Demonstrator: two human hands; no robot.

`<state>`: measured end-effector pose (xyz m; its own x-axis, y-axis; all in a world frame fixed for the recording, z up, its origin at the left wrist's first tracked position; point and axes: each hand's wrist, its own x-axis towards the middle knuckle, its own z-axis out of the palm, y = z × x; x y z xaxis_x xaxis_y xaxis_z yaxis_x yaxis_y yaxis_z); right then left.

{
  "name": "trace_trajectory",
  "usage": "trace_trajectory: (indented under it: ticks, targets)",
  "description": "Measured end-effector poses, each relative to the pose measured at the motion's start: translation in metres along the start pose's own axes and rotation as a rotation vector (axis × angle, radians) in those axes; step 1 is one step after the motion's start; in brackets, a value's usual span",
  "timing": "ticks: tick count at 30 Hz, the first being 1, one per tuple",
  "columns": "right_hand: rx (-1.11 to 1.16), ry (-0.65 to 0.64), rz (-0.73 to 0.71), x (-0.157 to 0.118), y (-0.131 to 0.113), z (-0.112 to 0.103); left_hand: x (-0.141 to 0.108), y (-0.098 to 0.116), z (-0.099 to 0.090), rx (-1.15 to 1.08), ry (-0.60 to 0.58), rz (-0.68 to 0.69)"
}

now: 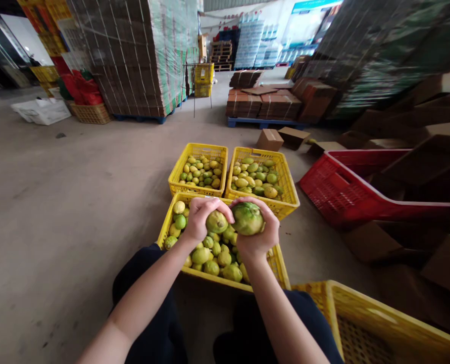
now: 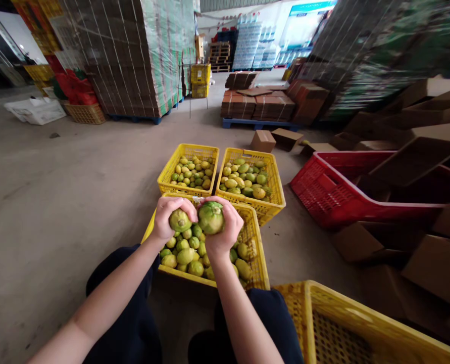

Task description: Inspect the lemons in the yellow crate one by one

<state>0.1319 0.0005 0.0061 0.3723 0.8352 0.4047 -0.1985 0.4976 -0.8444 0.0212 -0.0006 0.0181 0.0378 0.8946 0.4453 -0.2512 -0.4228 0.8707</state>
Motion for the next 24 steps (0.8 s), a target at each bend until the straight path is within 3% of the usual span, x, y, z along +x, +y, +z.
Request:
trace_trajectory:
  ticks: [10,24]
  targets:
    - [-0.138,-0.031,-0.300,-0.014,-0.009,-0.005,0.000,0.004,-0.006,-0.004,-0.038,-0.053]
    - [-0.126,-0.051,-0.315,-0.015,-0.007,-0.009,-0.002,0.002,-0.005,-0.041,-0.043,-0.077]
